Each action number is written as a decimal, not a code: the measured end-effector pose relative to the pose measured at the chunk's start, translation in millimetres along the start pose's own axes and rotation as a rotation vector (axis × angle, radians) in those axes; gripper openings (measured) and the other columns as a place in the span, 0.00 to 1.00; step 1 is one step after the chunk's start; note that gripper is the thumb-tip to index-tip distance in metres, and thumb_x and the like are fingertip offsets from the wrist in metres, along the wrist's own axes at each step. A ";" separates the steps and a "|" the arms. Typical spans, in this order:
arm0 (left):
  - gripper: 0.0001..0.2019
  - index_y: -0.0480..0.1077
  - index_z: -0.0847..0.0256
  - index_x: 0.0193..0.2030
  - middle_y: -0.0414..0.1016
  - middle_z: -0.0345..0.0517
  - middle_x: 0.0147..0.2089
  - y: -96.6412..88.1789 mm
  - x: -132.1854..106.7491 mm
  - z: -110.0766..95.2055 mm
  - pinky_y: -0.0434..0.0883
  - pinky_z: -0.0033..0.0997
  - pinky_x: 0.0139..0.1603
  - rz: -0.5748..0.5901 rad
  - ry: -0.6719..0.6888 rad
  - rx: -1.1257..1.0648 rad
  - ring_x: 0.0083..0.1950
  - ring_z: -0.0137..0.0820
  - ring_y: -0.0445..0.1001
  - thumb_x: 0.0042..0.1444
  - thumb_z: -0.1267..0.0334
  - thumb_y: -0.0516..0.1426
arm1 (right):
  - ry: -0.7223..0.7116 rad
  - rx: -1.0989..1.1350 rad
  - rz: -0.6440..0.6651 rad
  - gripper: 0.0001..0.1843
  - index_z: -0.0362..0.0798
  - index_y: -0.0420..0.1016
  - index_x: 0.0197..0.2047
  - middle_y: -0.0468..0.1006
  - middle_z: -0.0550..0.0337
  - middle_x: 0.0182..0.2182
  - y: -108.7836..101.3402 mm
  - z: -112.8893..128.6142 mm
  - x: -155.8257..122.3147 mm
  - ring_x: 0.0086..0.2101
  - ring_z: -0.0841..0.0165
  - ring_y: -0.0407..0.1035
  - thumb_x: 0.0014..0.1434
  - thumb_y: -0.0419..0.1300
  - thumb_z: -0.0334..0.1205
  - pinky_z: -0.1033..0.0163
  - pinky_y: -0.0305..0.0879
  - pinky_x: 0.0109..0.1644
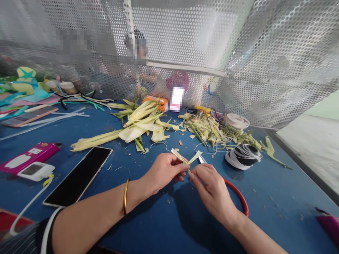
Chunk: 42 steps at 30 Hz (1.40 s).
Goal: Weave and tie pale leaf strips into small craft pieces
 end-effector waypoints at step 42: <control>0.20 0.79 0.65 0.41 0.81 0.52 0.37 2.5 -0.5 5.9 0.69 0.29 0.40 0.101 -0.084 -0.046 0.36 0.31 0.77 0.56 0.48 0.60 | 0.711 0.631 -0.130 0.20 0.46 0.75 0.27 0.74 0.60 0.23 9.2 -44.0 -8.8 0.27 0.67 0.65 0.52 0.66 0.56 0.63 0.59 0.32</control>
Point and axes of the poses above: each hand's wrist, its own x-axis towards the middle knuckle, its own y-axis out of the palm, z = x × y, the point moved 5 cm from there along x, towards the middle knuckle
